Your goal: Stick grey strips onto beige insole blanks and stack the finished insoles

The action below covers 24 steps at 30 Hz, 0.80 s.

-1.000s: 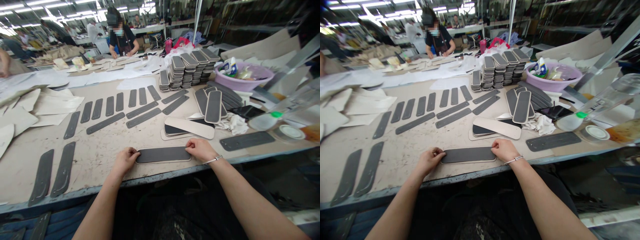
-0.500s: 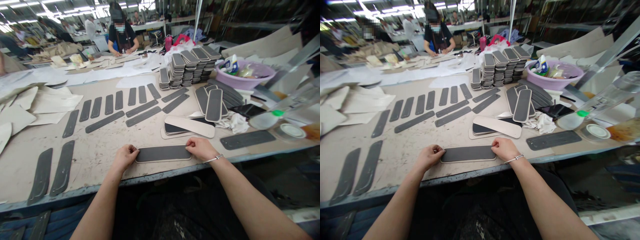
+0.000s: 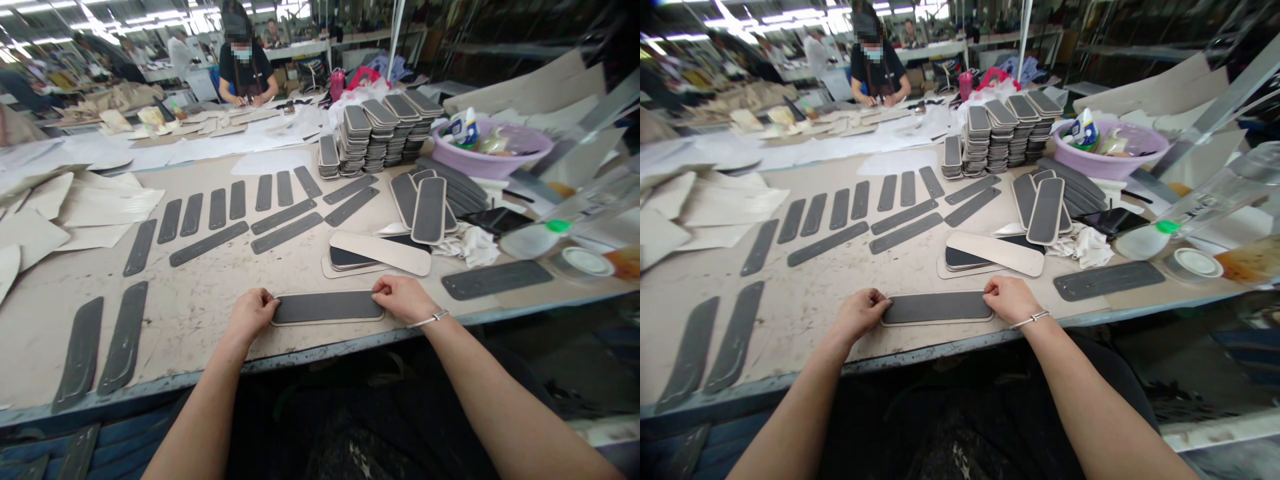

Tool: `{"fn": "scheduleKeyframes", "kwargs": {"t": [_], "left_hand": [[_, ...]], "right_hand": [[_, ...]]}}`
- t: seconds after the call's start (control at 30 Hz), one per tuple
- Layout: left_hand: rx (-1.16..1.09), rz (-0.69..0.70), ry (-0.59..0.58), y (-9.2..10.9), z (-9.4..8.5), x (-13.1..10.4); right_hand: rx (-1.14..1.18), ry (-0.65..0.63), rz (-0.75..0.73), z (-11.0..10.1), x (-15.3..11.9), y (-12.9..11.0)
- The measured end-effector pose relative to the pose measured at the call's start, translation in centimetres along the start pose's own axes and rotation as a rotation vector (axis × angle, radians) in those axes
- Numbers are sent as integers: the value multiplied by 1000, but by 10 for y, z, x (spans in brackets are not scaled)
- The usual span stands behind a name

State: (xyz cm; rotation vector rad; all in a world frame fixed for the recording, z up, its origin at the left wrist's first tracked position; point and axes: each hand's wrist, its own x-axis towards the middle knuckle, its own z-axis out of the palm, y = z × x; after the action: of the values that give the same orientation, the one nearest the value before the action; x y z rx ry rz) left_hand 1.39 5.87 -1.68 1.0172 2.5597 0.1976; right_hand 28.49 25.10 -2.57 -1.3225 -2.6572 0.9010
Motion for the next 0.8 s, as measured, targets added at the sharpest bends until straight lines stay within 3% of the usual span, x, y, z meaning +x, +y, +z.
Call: {"fn": "scheduleKeyframes", "kwargs": {"t": [0.23,0.4,0.57,0.8], "left_hand": [[-52,-26,-4,2,-4,-3],[-97,-49,81,-2,-5,-3],[-120,93,42,-9,2,-1],[-100,5,-22,-13,6,7]], "right_hand": [[-1,-1,0,1,0,0],[4,3,-13,2,1,1],[14,10,3,1,0,-1],[13,26,5,2,0,-2]]}}
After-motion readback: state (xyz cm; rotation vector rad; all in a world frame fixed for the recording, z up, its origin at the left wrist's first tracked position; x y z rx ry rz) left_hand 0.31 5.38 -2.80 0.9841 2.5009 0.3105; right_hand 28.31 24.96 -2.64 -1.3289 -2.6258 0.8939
